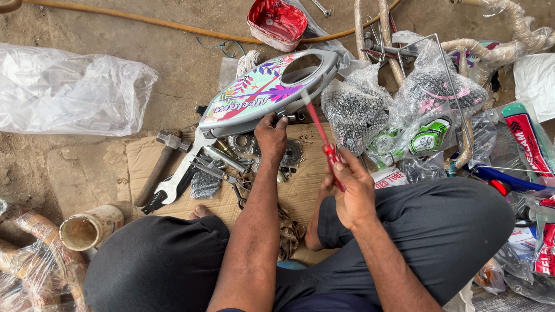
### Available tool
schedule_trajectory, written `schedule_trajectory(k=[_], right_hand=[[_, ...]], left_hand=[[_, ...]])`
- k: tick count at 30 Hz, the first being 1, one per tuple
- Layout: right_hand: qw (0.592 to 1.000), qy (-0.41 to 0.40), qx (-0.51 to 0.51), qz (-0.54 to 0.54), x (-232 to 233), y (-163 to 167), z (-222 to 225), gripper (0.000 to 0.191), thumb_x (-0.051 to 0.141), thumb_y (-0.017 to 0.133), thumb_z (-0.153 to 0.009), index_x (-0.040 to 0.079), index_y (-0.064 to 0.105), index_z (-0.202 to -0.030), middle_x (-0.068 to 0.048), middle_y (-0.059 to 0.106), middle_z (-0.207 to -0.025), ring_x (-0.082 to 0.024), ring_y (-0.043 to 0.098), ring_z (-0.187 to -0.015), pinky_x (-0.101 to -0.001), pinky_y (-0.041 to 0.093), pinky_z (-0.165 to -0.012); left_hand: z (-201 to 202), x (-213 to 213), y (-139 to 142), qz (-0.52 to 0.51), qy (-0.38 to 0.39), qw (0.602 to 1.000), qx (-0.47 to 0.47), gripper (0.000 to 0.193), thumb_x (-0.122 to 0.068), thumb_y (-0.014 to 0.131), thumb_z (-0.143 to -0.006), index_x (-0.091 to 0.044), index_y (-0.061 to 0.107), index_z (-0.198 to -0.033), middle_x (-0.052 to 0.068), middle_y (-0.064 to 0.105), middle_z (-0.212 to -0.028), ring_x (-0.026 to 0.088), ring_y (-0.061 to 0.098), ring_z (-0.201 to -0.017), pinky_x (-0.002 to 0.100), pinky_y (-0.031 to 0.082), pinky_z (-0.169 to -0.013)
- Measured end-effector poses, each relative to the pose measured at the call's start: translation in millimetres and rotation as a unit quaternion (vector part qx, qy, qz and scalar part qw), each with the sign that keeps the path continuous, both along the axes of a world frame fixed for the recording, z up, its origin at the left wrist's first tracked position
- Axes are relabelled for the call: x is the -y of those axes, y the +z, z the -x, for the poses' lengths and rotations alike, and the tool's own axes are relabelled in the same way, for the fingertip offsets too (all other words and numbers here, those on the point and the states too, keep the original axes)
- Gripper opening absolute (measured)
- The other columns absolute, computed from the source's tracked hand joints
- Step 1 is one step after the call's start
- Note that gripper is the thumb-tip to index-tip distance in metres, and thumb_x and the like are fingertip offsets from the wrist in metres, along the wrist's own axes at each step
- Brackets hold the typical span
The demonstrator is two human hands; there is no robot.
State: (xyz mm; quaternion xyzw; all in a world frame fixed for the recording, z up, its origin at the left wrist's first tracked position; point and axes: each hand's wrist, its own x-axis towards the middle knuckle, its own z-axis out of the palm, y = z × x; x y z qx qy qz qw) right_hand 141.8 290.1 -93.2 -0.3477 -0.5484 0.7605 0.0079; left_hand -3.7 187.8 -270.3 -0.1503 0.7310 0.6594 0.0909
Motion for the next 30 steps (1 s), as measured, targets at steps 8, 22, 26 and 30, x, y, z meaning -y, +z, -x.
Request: schedule_trajectory(k=[8,22,26,30], right_hand=[[0.992,0.064,-0.034,-0.107,0,-61,69,0.028,0.018,0.074,-0.102,-0.002,0.057,-0.112,-0.007,0.054,-0.086,-0.019,0.062,-0.066,-0.0330,0.056,-0.062],[0.923,0.134,-0.112,-0.344,5,-119,143,0.021,0.005,0.079,-0.084,0.004,0.065,-0.101,0.001,0.069,-0.086,-0.005,0.062,-0.075,-0.0224,0.054,-0.069],[0.924,0.153,-0.109,-0.332,7,-126,153,0.024,0.001,0.078,-0.082,0.002,0.066,-0.103,0.000,0.070,-0.086,-0.005,0.063,-0.074,-0.0221,0.054,-0.068],[0.954,0.122,-0.138,-0.235,6,-129,160,0.029,-0.001,0.076,-0.083,0.001,0.064,-0.109,-0.001,0.070,-0.088,-0.005,0.064,-0.077,-0.0207,0.056,-0.071]], left_hand=[[-4,0,9,0.014,-0.002,1.000,-0.001,0.033,-0.018,0.075,-0.090,0.006,0.072,-0.112,0.019,0.076,-0.102,0.027,0.073,-0.091,0.038,0.056,-0.085],[6,5,14,0.020,0.011,0.998,-0.052,0.029,-0.017,0.075,-0.088,0.006,0.072,-0.106,0.021,0.075,-0.095,0.028,0.071,-0.083,0.037,0.054,-0.078],[8,8,10,-0.005,0.022,0.998,-0.053,0.030,-0.016,0.074,-0.088,0.005,0.071,-0.110,0.021,0.075,-0.097,0.027,0.072,-0.084,0.037,0.055,-0.079],[15,9,11,-0.005,0.019,0.999,-0.039,0.031,-0.018,0.075,-0.089,0.005,0.071,-0.110,0.020,0.075,-0.097,0.027,0.072,-0.083,0.037,0.055,-0.078]])
